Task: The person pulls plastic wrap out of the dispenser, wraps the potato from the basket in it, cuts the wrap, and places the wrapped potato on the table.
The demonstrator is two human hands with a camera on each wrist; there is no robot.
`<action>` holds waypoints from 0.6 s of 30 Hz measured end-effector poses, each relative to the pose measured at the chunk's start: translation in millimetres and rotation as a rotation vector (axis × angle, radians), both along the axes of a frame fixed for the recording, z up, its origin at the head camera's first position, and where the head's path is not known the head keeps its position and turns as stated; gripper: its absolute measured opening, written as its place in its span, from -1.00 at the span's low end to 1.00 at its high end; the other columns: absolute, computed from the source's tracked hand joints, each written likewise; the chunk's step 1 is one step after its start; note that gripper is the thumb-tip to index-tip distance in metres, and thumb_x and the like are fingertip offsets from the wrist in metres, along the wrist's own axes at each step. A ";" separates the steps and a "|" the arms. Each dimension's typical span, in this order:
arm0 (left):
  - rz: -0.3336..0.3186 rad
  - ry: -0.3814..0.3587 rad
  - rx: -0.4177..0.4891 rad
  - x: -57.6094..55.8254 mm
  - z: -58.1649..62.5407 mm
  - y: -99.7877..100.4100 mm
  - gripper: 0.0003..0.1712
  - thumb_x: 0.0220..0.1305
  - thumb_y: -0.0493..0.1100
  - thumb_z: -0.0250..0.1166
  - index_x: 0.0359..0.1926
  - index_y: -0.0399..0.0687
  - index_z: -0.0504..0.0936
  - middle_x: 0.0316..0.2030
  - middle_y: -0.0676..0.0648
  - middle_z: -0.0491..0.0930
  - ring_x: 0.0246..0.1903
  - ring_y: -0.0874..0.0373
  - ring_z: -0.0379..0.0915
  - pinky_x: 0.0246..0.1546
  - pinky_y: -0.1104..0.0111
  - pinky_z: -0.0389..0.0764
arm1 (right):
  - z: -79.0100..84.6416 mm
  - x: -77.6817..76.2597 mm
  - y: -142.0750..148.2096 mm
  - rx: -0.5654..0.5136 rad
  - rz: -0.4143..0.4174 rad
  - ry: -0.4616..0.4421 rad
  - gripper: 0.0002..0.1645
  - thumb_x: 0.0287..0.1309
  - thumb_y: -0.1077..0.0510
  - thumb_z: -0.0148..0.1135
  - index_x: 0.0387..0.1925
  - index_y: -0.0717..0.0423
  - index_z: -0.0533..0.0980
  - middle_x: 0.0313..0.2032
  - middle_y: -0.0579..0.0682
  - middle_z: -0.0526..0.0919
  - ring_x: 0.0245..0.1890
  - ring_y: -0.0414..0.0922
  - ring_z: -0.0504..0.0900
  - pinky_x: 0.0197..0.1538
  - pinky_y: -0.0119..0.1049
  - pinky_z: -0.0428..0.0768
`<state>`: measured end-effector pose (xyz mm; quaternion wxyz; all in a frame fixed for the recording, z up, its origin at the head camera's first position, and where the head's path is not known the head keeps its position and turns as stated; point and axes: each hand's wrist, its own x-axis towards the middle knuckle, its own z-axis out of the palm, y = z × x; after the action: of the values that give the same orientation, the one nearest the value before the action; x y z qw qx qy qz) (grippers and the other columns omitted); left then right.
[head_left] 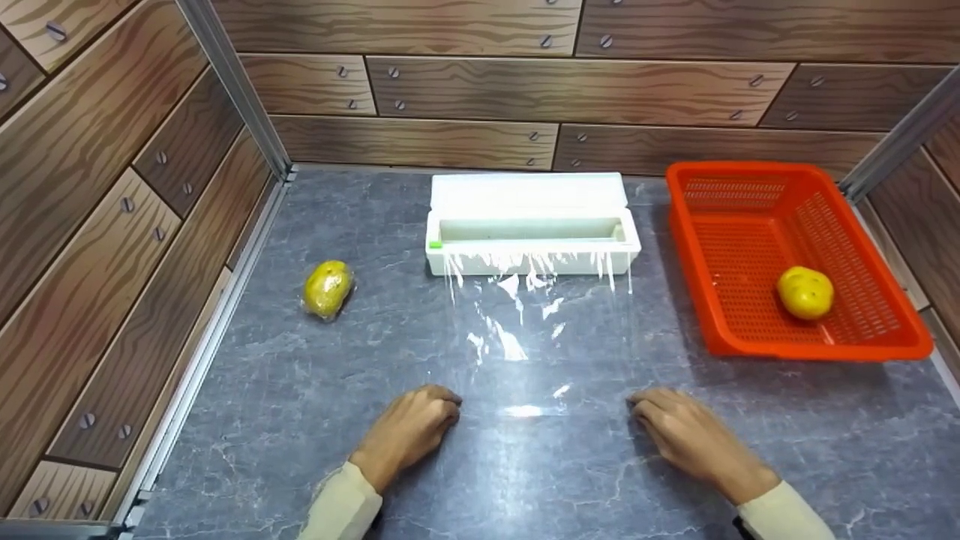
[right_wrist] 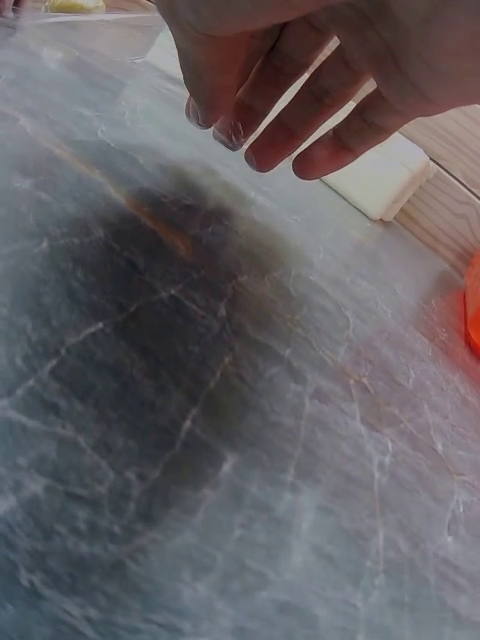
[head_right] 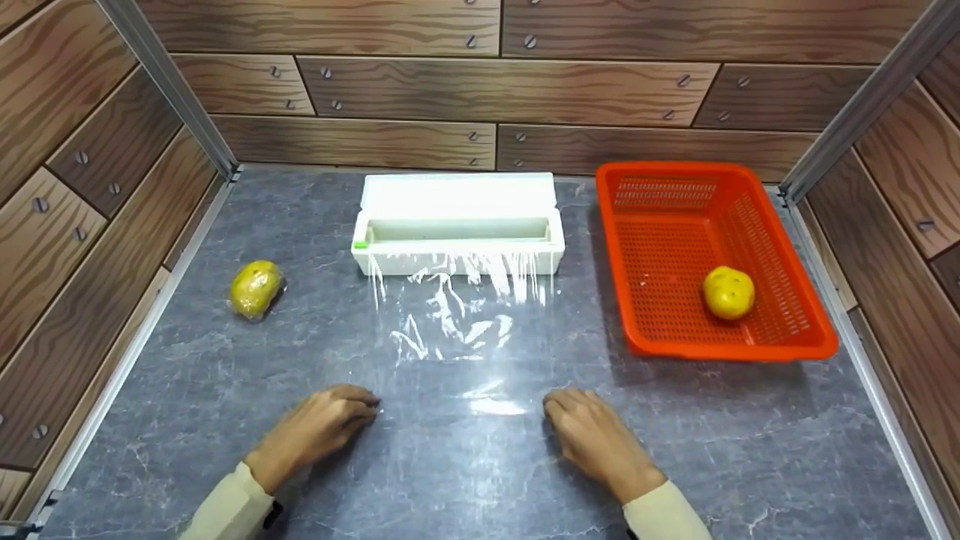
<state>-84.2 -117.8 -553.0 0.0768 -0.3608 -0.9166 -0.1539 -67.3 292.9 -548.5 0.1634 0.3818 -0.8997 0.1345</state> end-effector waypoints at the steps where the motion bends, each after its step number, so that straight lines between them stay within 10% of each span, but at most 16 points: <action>1: 0.000 0.007 -0.005 -0.1 0.1 0.2 -0.79 0.29 -0.35 0.29 -0.47 -0.09 0.74 -0.30 -0.02 0.72 -0.28 0.06 0.67 -0.25 0.23 0.68 | -0.5 -0.1 0.0 0.004 -0.002 0.002 -0.75 -0.04 0.36 0.44 -0.25 0.19 0.65 -0.11 0.08 0.72 -0.14 0.02 0.68 -0.08 -0.02 0.66; 7: 0.002 0.032 -0.037 -0.1 -0.1 1.4 -0.72 0.30 -0.34 0.28 -0.57 -0.05 0.56 -0.56 0.03 0.55 -0.55 0.04 0.57 -0.55 0.22 0.58 | -3.6 -0.5 0.7 0.023 -0.006 0.001 -0.78 0.01 0.34 0.40 -0.22 0.21 0.65 -0.10 0.10 0.72 -0.12 0.04 0.69 -0.06 0.00 0.66; 18: -0.002 0.020 -0.042 2.4 0.7 2.1 -0.82 0.35 -0.09 0.35 -0.39 -0.04 0.73 -0.39 0.04 0.68 -0.40 0.07 0.66 -0.36 0.20 0.67 | -8.1 -2.2 2.3 0.030 0.005 0.030 -0.79 0.00 0.34 0.36 -0.24 0.20 0.64 -0.11 0.10 0.72 -0.16 0.03 0.68 -0.13 -0.03 0.65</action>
<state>-81.8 -115.7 -552.3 0.0782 -0.3650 -0.9184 -0.1310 -69.5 295.2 -556.7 0.1708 0.3885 -0.8981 0.1154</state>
